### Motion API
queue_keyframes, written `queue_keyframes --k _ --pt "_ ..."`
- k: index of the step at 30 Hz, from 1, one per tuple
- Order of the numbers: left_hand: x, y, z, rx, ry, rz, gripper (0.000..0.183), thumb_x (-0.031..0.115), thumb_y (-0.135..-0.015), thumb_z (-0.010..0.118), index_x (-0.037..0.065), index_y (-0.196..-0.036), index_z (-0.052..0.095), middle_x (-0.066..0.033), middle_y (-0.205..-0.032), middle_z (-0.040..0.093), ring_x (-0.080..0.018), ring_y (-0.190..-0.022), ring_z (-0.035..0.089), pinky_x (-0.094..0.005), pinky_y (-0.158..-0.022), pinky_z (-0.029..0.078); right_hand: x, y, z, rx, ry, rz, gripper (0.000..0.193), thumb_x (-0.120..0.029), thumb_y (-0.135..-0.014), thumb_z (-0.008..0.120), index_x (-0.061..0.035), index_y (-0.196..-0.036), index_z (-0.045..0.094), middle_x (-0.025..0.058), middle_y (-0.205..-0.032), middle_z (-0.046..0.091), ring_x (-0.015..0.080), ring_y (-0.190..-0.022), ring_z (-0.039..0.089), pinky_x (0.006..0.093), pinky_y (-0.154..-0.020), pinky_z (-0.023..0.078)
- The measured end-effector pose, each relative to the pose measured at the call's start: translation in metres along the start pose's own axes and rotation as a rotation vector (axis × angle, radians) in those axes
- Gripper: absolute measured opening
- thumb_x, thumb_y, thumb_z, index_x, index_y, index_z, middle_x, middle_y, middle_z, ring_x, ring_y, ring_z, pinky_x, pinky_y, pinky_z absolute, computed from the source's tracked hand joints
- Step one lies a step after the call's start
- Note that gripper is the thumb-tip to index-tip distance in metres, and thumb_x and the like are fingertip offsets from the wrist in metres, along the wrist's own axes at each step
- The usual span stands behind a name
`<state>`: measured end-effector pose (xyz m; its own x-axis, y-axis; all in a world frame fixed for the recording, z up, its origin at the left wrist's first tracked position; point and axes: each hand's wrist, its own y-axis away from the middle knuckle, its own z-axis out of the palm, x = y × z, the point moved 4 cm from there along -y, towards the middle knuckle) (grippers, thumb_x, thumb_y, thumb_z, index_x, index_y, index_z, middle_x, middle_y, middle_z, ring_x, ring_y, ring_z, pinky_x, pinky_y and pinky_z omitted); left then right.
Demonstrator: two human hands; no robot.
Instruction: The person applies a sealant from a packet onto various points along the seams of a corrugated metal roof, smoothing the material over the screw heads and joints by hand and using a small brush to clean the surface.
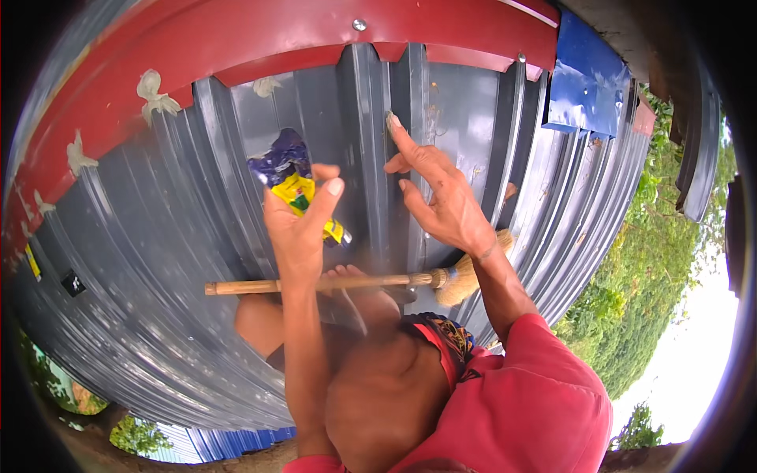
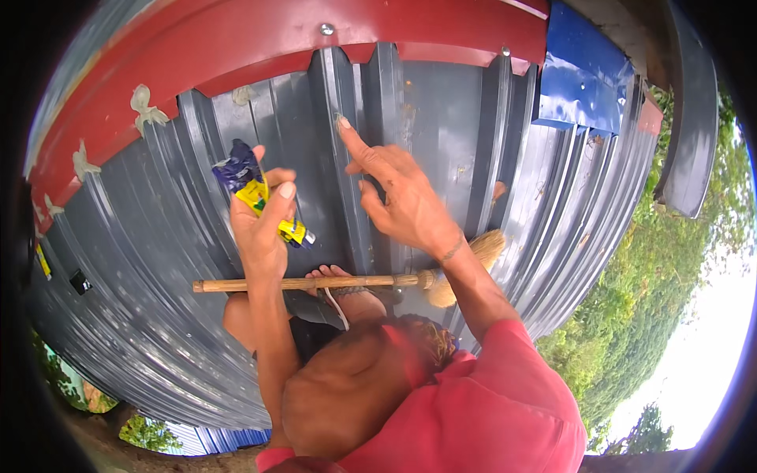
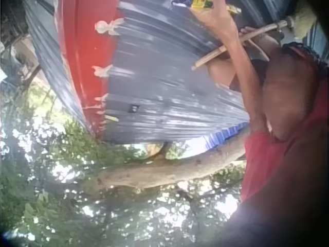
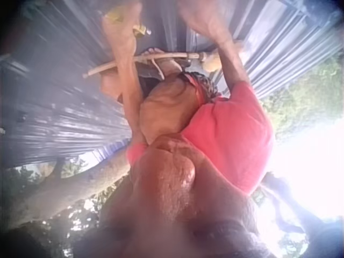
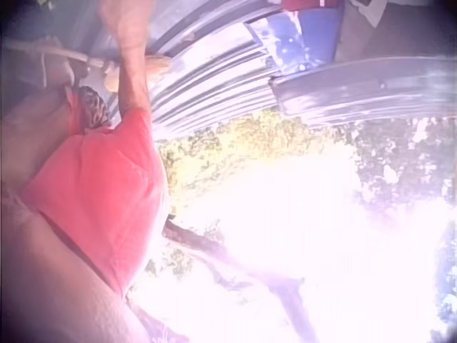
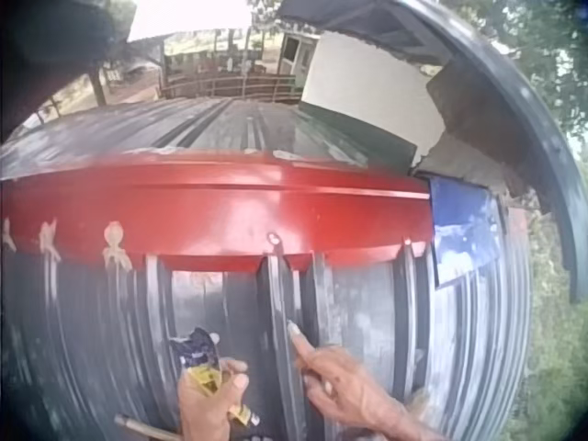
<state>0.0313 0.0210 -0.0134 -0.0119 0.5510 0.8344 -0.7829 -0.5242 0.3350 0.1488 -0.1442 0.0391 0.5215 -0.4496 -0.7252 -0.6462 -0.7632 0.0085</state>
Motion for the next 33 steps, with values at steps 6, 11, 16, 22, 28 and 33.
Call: queue_keyframes --k 6,11,16,22,28,33 --pt "-0.009 0.004 0.036 -0.026 0.147 -0.055 0.066 0.005 -0.093 0.075 0.004 -0.151 0.043 -0.0127 -0.114 0.073 -0.0039 -0.070 0.051 -0.0209 -0.061 0.042 -0.012 -0.001 0.017 -0.018 -0.103 -0.009 0.090 0.007 -0.079 0.059 -0.0123 -0.164 0.035 0.0132 -0.103 0.068 0.0339 -0.097 0.061 0.0451 -0.096 0.048" --pt "-0.002 0.006 0.011 0.169 -0.100 0.009 0.053 0.010 -0.090 0.082 0.004 -0.136 0.058 -0.0013 -0.090 0.070 -0.0027 -0.066 0.051 -0.0208 -0.059 0.041 -0.009 0.001 0.024 0.007 -0.151 0.007 0.088 0.007 -0.083 0.059 -0.0122 -0.164 0.034 0.0129 -0.104 0.069 0.0297 -0.097 0.065 0.0421 -0.095 0.050" --pt "0.066 0.056 -0.200 0.856 -0.751 0.246 0.029 0.021 -0.087 0.088 0.006 -0.103 0.068 0.0048 -0.081 0.061 -0.0062 -0.068 0.052 -0.0236 -0.059 0.041 0.039 0.004 -0.007 0.312 -0.072 0.161 0.081 0.006 -0.090 0.058 -0.0063 -0.164 0.031 0.0089 -0.104 0.074 0.0186 -0.096 0.070 0.0313 -0.073 0.054" --pt "0.195 0.217 -0.415 1.281 -1.515 0.016 0.073 0.043 -0.105 0.056 -0.013 -0.150 0.042 -0.0348 -0.149 0.050 -0.0442 -0.139 0.050 -0.0434 -0.117 0.037 0.032 -0.017 0.020 0.297 -0.265 0.205 0.092 0.000 -0.093 0.064 -0.0084 -0.168 0.011 0.0102 -0.107 0.073 0.0183 -0.097 0.068 0.0293 -0.081 0.054" --pt "0.095 0.088 -0.176 0.498 -0.656 0.096 0.059 0.021 -0.108 0.055 -0.002 -0.158 0.035 -0.0198 -0.138 0.061 -0.0287 -0.125 0.063 -0.0395 -0.107 0.048 -0.066 -0.061 0.113 -0.079 -0.749 0.092 0.109 -0.004 -0.092 0.070 -0.0074 -0.167 -0.010 0.0133 -0.114 0.071 0.0201 -0.098 0.068 0.0334 -0.088 0.054" --pt "0.067 0.046 -0.072 0.346 -0.119 0.169 0.048 0.018 -0.110 0.051 0.002 -0.155 0.041 -0.0166 -0.132 0.066 -0.0225 -0.109 0.069 -0.0366 -0.096 0.055 -0.095 -0.053 0.145 -0.245 -1.040 0.213 0.111 0.001 -0.092 0.068 -0.0110 -0.167 -0.014 0.0146 -0.114 0.069 0.0178 -0.099 0.066 0.0346 -0.095 0.052"
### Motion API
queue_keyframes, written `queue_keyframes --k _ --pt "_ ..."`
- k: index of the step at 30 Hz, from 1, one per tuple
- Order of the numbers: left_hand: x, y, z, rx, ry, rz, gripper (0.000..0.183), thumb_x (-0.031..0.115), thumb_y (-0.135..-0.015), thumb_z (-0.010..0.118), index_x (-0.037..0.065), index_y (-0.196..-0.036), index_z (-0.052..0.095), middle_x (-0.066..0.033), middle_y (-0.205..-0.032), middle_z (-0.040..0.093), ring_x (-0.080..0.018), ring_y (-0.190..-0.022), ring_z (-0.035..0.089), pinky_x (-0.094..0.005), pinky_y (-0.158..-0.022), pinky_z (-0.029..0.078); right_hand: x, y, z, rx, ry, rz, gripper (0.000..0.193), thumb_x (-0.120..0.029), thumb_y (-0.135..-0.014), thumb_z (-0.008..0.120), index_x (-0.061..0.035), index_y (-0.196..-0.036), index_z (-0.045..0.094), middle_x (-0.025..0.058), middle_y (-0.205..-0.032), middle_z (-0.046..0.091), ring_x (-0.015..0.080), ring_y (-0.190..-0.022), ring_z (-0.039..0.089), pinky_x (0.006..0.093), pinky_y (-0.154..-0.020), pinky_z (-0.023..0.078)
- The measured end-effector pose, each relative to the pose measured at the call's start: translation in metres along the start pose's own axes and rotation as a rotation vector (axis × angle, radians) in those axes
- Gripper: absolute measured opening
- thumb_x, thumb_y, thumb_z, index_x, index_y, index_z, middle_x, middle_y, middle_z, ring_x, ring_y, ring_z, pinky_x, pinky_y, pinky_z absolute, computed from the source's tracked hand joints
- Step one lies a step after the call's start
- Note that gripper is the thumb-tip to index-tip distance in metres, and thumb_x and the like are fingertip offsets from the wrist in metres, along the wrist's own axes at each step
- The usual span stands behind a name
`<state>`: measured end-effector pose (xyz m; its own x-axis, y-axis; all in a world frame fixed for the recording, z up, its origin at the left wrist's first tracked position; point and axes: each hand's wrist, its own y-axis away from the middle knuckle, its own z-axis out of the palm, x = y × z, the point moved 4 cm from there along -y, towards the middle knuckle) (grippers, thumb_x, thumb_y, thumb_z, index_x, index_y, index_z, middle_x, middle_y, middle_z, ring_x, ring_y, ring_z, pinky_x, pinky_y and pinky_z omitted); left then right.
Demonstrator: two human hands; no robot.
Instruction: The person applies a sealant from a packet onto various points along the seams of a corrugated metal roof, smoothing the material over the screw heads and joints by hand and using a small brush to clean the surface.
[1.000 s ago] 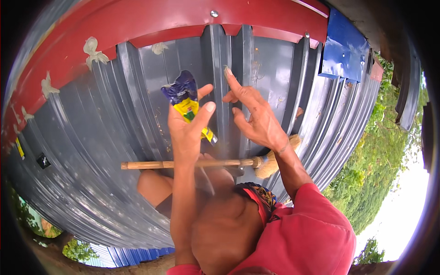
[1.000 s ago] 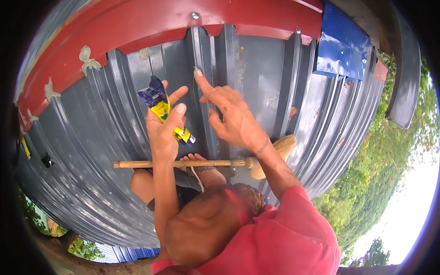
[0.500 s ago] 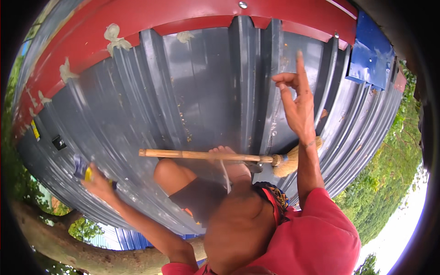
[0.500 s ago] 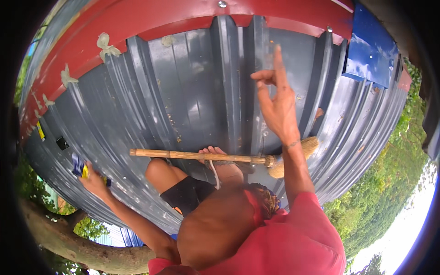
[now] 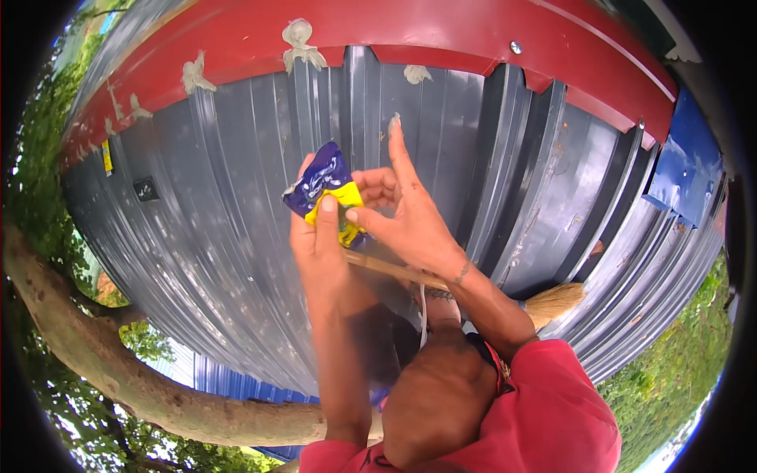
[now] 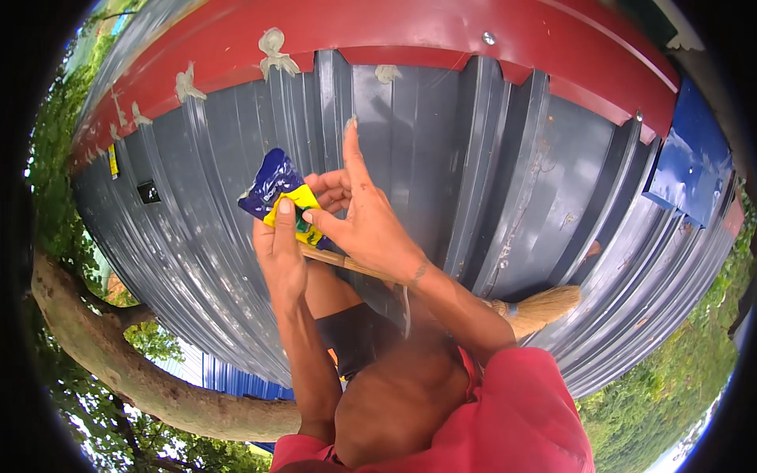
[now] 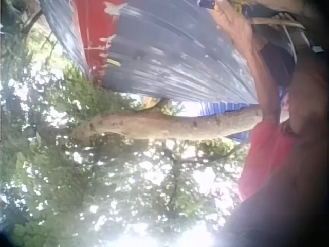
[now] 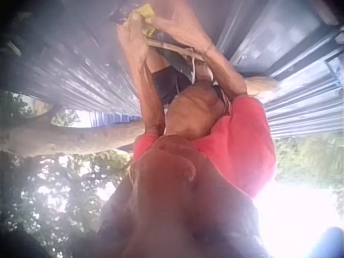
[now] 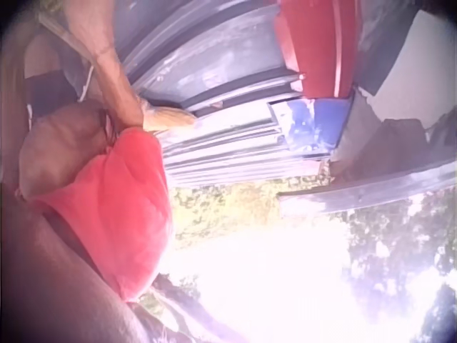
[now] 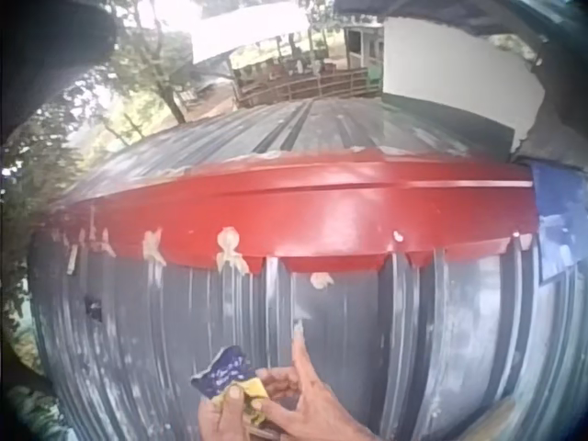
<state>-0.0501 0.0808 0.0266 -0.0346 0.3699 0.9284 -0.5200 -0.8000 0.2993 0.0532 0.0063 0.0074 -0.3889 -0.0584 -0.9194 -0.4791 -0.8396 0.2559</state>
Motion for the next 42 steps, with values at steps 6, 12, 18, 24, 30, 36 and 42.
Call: queue_keyframes --k 6,12,18,24,30,36,42 --pt "-0.017 -0.003 0.017 -0.125 0.053 -0.009 0.037 0.023 -0.110 0.055 -0.001 -0.138 0.058 -0.0175 -0.137 0.066 -0.0174 -0.111 0.068 -0.0332 -0.095 0.056 0.014 0.014 -0.011 0.122 -0.029 0.042 0.106 0.003 -0.093 0.061 -0.0132 -0.167 -0.012 0.0120 -0.092 0.070 0.0130 -0.089 0.062 0.0282 -0.089 0.048" --pt "-0.031 -0.001 0.014 -0.149 0.061 -0.130 0.035 0.015 -0.110 0.053 -0.002 -0.141 0.054 -0.0157 -0.133 0.066 -0.0203 -0.113 0.067 -0.0359 -0.100 0.053 0.017 0.011 -0.014 0.192 0.105 -0.046 0.104 0.003 -0.093 0.062 -0.0135 -0.168 -0.007 0.0107 -0.087 0.071 0.0155 -0.086 0.065 0.0305 -0.089 0.051" --pt "-0.033 0.001 -0.005 -0.011 0.098 -0.013 0.026 0.018 -0.112 0.049 0.000 -0.128 0.057 -0.0054 -0.097 0.065 -0.0149 -0.089 0.066 -0.0341 -0.089 0.057 -0.001 0.016 -0.021 0.055 0.210 0.030 0.111 0.000 -0.090 0.073 -0.0097 -0.168 -0.006 0.0098 -0.095 0.070 0.0159 -0.086 0.066 0.0324 -0.086 0.055" --pt "-0.038 0.011 -0.020 0.050 -0.071 -0.151 0.021 0.020 -0.113 0.043 0.006 -0.120 0.057 0.0044 -0.078 0.049 -0.0030 -0.064 0.043 -0.0230 -0.057 0.038 -0.005 0.009 -0.028 0.033 -0.022 -0.028 0.117 0.001 -0.086 0.077 -0.0127 -0.169 -0.005 0.0091 -0.104 0.066 0.0133 -0.087 0.063 0.0304 -0.083 0.053" --pt "-0.046 0.026 -0.033 0.034 -0.316 -0.235 0.028 0.019 -0.111 0.047 0.008 -0.135 0.057 0.0012 -0.087 0.060 -0.0063 -0.071 0.053 -0.0246 -0.065 0.045 0.002 0.004 0.000 0.003 0.024 0.025 0.109 0.008 -0.090 0.067 -0.0118 -0.169 -0.005 0.0021 -0.093 0.061 0.0094 -0.085 0.058 0.0271 -0.084 0.050" --pt "-0.059 0.046 -0.043 -0.216 -0.100 -0.322 0.032 0.017 -0.111 0.049 0.003 -0.140 0.050 -0.0111 -0.114 0.064 -0.0156 -0.080 0.063 -0.0347 -0.079 0.057 0.012 -0.012 -0.015 0.093 -0.110 -0.057 0.111 0.007 -0.090 0.068 -0.0111 -0.168 -0.008 0.0059 -0.099 0.065 0.0109 -0.087 0.061 0.0269 -0.084 0.053" --pt "-0.062 0.051 -0.053 0.043 -0.385 -0.241 0.027 0.022 -0.114 0.044 0.002 -0.124 0.059 -0.0009 -0.086 0.057 -0.0083 -0.073 0.051 -0.0278 -0.065 0.046 0.032 0.008 0.030 -0.091 -0.045 0.259 0.075 -0.006 -0.091 0.073 -0.0016 -0.157 0.037 0.0106 -0.108 0.076 0.0131 -0.072 0.071 0.0266 -0.050 0.055"
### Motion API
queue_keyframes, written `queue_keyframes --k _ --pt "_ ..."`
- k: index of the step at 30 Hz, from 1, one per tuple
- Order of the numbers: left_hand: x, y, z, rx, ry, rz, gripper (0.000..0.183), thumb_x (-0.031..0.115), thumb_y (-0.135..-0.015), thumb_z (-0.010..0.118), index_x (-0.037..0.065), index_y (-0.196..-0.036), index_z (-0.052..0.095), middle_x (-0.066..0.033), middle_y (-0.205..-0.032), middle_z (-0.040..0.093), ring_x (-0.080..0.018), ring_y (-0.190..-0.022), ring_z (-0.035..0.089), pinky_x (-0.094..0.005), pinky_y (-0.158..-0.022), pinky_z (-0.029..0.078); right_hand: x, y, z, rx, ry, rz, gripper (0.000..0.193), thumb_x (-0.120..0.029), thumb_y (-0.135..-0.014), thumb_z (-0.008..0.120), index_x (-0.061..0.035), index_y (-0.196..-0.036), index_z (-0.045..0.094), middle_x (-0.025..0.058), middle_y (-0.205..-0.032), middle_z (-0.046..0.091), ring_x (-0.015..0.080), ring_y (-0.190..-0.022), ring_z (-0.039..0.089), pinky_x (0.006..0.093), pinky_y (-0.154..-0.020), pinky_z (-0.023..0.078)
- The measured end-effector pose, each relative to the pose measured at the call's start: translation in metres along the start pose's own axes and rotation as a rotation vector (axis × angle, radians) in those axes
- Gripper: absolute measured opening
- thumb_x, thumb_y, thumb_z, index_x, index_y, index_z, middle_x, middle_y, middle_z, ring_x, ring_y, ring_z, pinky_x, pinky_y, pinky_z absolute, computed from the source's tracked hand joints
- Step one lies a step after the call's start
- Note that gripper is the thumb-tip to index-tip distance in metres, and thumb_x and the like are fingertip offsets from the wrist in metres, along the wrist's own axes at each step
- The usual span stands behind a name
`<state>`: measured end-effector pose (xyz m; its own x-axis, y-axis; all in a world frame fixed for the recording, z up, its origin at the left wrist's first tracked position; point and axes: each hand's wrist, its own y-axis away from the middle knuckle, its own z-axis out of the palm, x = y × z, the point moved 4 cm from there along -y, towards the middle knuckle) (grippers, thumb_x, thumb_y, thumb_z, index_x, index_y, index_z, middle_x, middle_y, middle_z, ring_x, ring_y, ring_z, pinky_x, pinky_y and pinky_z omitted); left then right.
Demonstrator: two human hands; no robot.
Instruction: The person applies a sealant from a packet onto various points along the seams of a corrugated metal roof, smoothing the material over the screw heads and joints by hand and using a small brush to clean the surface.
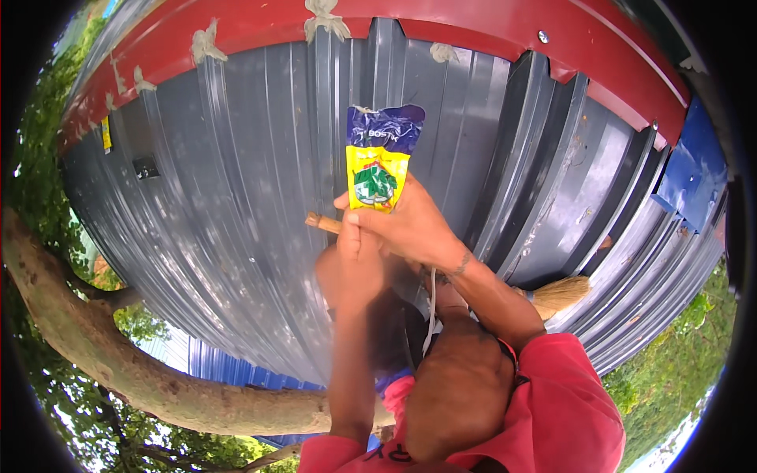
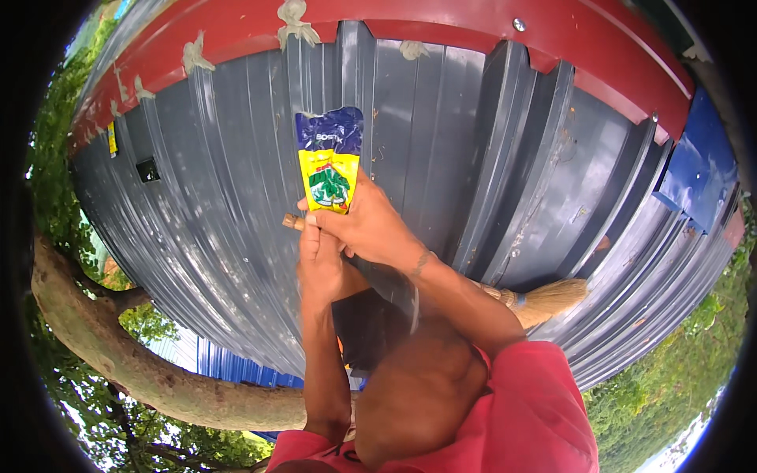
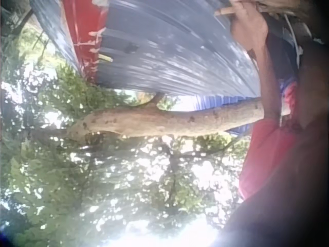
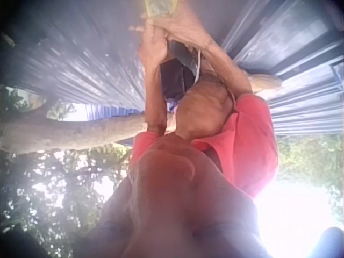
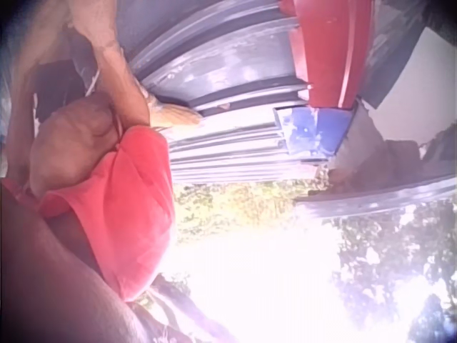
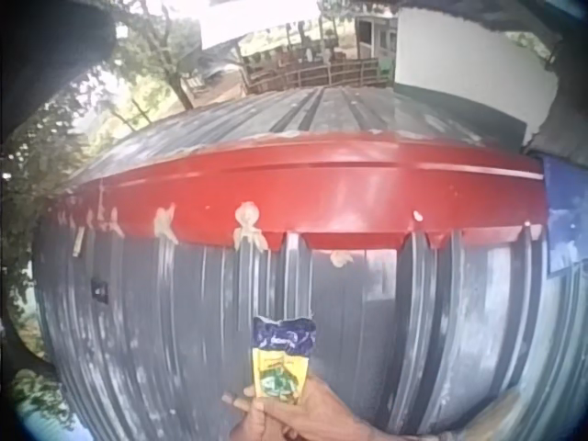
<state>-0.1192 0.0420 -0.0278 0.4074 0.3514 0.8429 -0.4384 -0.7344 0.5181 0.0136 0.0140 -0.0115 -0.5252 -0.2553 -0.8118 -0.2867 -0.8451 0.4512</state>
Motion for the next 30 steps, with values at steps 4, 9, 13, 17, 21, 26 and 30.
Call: queue_keyframes --k 4,9,13,17,21,26,30 --pt "0.038 0.014 0.027 0.126 0.029 -0.024 0.028 0.023 -0.114 0.041 0.001 -0.116 0.058 0.0017 -0.078 0.048 -0.0065 -0.066 0.044 -0.0255 -0.059 0.041 0.006 -0.003 -0.007 -0.024 -0.116 0.017 0.024 -0.009 -0.093 0.072 0.0010 -0.115 0.070 0.0089 -0.095 0.078 0.0132 -0.072 0.072 0.0256 -0.052 0.056" --pt "0.002 0.022 0.018 0.021 -0.036 0.163 0.029 0.024 -0.114 0.039 0.000 -0.122 0.053 0.0012 -0.077 0.046 -0.0068 -0.064 0.040 -0.0254 -0.058 0.038 -0.009 0.001 -0.015 -0.012 -0.193 0.063 0.017 -0.011 -0.095 0.073 0.0033 -0.105 0.072 0.0120 -0.094 0.078 0.0162 -0.080 0.074 0.0310 -0.066 0.060" --pt "-0.012 0.040 0.015 0.004 -0.201 0.145 0.031 0.020 -0.111 0.045 -0.002 -0.131 0.051 -0.0093 -0.083 0.058 -0.0199 -0.076 0.054 -0.0355 -0.066 0.045 -0.016 -0.007 -0.030 -0.035 -0.181 0.023 0.055 -0.012 -0.098 0.071 0.0085 -0.143 0.047 0.0137 -0.100 0.080 0.0182 -0.095 0.074 0.0347 -0.097 0.056" --pt "0.026 0.037 0.012 -0.170 -0.282 0.095 0.035 0.018 -0.108 0.054 -0.003 -0.136 0.053 -0.0140 -0.087 0.064 -0.0258 -0.079 0.061 -0.0403 -0.070 0.048 -0.007 -0.015 -0.040 -0.035 -0.024 -0.136 0.077 -0.015 -0.099 0.070 0.0082 -0.158 0.026 0.0127 -0.102 0.080 0.0175 -0.107 0.072 0.0349 -0.109 0.048" --pt "0.015 0.020 -0.018 -0.203 0.098 0.016 0.033 0.019 -0.105 0.062 0.001 -0.133 0.060 -0.0031 -0.099 0.070 -0.0125 -0.086 0.065 -0.0303 -0.075 0.051 -0.009 -0.009 -0.012 -0.188 -0.023 -0.043 0.099 -0.017 -0.099 0.072 0.0003 -0.166 0.001 0.0156 -0.122 0.074 0.0159 -0.120 0.066 0.0340 -0.115 0.042" --pt "0.029 0.003 -0.011 -0.129 0.191 -0.056 0.027 0.014 -0.108 0.056 0.001 -0.132 0.058 -0.0057 -0.108 0.071 -0.0115 -0.093 0.068 -0.0260 -0.081 0.053 -0.015 -0.012 -0.024 -0.026 0.194 -0.238 0.111 -0.004 -0.091 0.076 -0.0099 -0.168 -0.004 0.0128 -0.120 0.068 0.0196 -0.110 0.066 0.0366 -0.107 0.046" --pt "0.030 0.003 -0.012 -0.067 0.054 -0.008 0.026 0.015 -0.111 0.050 0.002 -0.132 0.055 -0.0072 -0.106 0.069 -0.0109 -0.086 0.064 -0.0261 -0.076 0.052 -0.017 0.001 -0.026 -0.047 0.096 -0.203 0.105 0.001 -0.094 0.069 -0.0111 -0.169 -0.004 0.0093 -0.104 0.067 0.0136 -0.090 0.064 0.0316 -0.088 0.053"
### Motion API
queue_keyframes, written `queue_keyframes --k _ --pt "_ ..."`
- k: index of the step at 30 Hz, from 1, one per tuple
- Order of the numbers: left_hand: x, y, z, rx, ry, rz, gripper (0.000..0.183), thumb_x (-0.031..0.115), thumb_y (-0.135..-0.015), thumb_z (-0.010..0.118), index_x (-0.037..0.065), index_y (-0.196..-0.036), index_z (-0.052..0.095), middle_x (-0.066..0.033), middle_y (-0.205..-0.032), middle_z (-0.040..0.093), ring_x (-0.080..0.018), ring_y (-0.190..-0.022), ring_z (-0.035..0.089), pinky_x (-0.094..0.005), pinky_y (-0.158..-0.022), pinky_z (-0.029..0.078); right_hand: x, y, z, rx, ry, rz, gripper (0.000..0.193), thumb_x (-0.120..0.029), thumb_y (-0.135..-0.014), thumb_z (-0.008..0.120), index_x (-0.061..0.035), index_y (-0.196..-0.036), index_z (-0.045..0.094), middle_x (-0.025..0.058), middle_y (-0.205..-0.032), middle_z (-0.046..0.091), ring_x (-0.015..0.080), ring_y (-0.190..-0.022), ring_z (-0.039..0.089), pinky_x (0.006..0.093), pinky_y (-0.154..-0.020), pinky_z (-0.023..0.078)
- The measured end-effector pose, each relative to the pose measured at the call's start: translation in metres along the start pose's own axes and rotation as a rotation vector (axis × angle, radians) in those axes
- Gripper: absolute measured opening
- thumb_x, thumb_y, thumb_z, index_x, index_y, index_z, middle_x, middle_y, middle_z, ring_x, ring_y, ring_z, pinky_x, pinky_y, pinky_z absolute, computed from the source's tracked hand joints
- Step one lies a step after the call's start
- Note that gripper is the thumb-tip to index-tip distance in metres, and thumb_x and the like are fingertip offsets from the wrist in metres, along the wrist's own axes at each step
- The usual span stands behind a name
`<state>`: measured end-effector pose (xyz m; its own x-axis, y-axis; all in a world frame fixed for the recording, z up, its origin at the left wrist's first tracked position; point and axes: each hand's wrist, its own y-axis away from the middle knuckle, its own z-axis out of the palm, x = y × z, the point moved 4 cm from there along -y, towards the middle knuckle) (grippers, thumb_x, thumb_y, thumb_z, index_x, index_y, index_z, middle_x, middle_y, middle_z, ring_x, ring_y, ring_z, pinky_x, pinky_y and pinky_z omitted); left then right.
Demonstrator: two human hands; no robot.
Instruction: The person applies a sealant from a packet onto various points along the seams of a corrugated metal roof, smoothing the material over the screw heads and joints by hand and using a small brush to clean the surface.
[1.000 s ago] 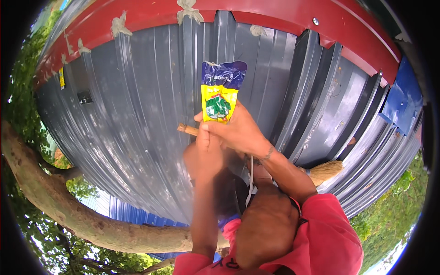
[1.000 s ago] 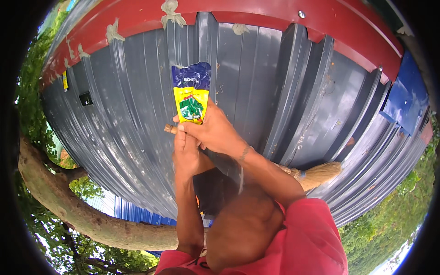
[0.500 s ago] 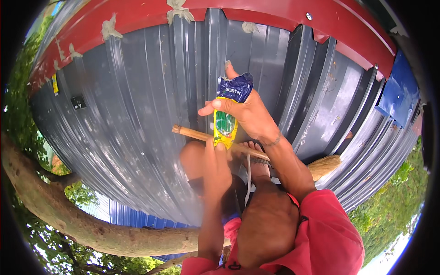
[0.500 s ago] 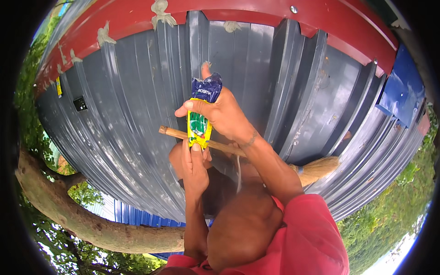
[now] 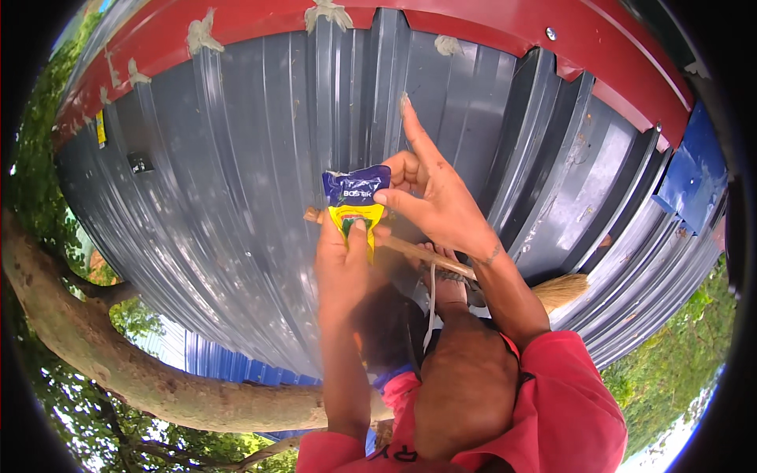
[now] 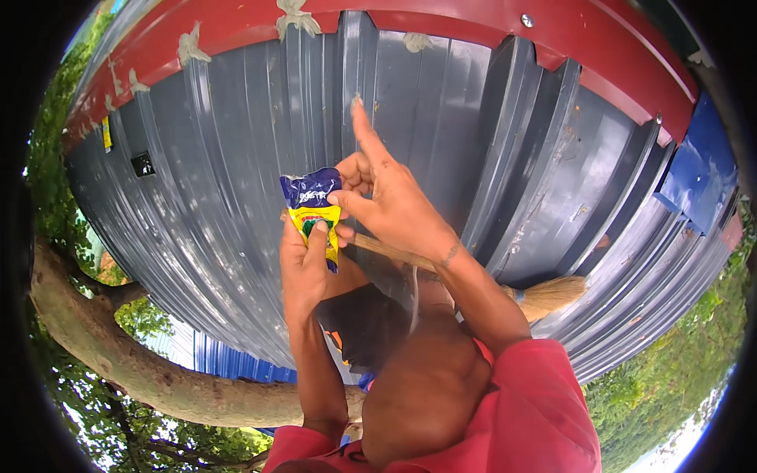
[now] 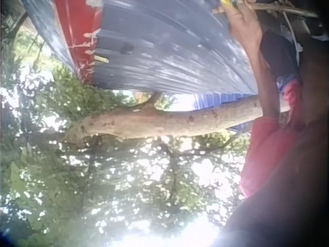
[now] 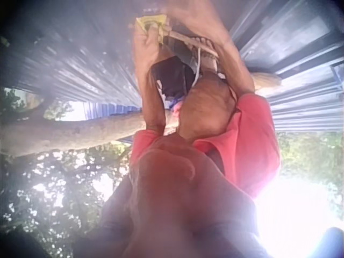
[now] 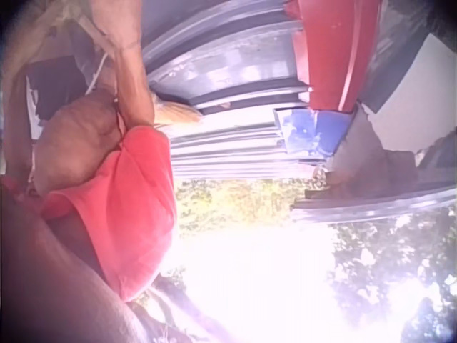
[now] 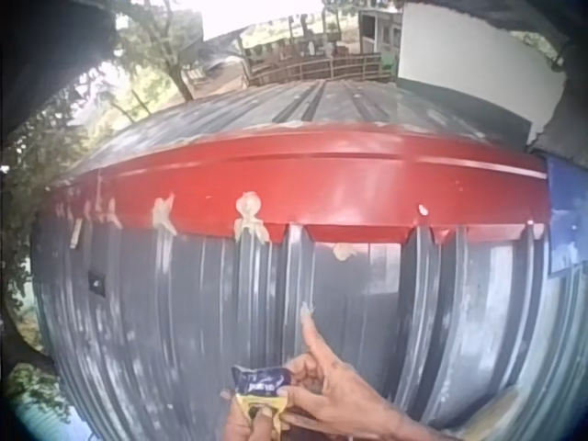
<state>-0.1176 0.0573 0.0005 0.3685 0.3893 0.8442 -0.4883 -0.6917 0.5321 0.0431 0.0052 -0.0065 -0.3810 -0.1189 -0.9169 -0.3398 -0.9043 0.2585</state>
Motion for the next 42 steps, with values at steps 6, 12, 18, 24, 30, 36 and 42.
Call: queue_keyframes --k 6,12,18,24,30,36,42 --pt "0.002 0.000 0.001 0.118 -0.427 0.069 0.035 0.033 -0.110 0.046 0.009 -0.131 0.060 -0.0112 -0.098 0.074 -0.0258 -0.089 0.072 -0.0384 -0.076 0.053 -0.001 -0.004 0.011 0.048 -0.091 0.019 0.102 0.010 -0.090 0.067 -0.0117 -0.170 0.006 0.0045 -0.098 0.063 0.0112 -0.095 0.062 0.0286 -0.090 0.050" --pt "0.008 -0.003 0.000 0.183 -0.482 0.023 0.041 0.041 -0.110 0.043 0.007 -0.118 0.066 -0.0145 -0.094 0.072 -0.0362 -0.088 0.070 -0.0444 -0.077 0.052 -0.006 0.000 0.015 0.030 -0.022 0.044 0.094 0.008 -0.090 0.069 -0.0099 -0.168 0.020 0.0040 -0.101 0.062 0.0108 -0.093 0.059 0.0291 -0.091 0.050" --pt "0.008 -0.005 -0.015 0.037 -0.413 0.142 0.028 0.024 -0.112 0.049 0.000 -0.111 0.064 -0.0005 -0.082 0.059 -0.0118 -0.076 0.055 -0.0299 -0.072 0.047 -0.021 0.005 -0.002 -0.099 0.170 0.025 0.066 -0.005 -0.095 0.068 -0.0062 -0.157 0.046 0.0095 -0.123 0.064 0.0179 -0.111 0.058 0.0332 -0.095 0.049" --pt "0.019 -0.003 -0.023 0.036 -0.419 0.125 0.032 0.026 -0.110 0.050 0.002 -0.129 0.061 -0.0111 -0.100 0.073 -0.0243 -0.090 0.071 -0.0378 -0.079 0.052 -0.014 0.000 0.000 -0.074 0.278 -0.024 0.041 -0.015 -0.099 0.061 -0.0057 -0.139 0.065 0.0111 -0.135 0.061 0.0213 -0.116 0.056 0.0357 -0.102 0.046" --pt "0.013 -0.007 -0.029 0.020 -0.430 0.236 0.039 0.031 -0.112 0.047 -0.001 -0.131 0.057 -0.0199 -0.099 0.071 -0.0390 -0.088 0.069 -0.0439 -0.079 0.052 -0.011 0.000 0.004 -0.119 0.134 0.017 0.037 -0.012 -0.102 0.053 -0.0034 -0.135 0.068 0.0096 -0.139 0.060 0.0221 -0.128 0.054 0.0366 -0.112 0.040" --pt "0.024 -0.010 -0.026 0.036 -0.538 0.285 0.042 0.037 -0.111 0.047 -0.001 -0.123 0.058 -0.0243 -0.089 0.067 -0.0470 -0.085 0.065 -0.0474 -0.076 0.050 -0.019 -0.005 0.008 -0.167 0.116 0.022 0.038 -0.009 -0.102 0.049 -0.0022 -0.134 0.068 0.0089 -0.141 0.060 0.0217 -0.134 0.054 0.0359 -0.116 0.037" --pt "0.028 -0.014 -0.026 0.007 -0.558 0.302 0.038 0.036 -0.110 0.047 0.001 -0.119 0.060 -0.0221 -0.084 0.066 -0.0447 -0.079 0.066 -0.0471 -0.072 0.049 -0.020 -0.007 0.008 -0.172 0.115 0.035 0.038 -0.008 -0.101 0.049 -0.0031 -0.133 0.069 0.0089 -0.141 0.061 0.0217 -0.132 0.056 0.0361 -0.114 0.039"
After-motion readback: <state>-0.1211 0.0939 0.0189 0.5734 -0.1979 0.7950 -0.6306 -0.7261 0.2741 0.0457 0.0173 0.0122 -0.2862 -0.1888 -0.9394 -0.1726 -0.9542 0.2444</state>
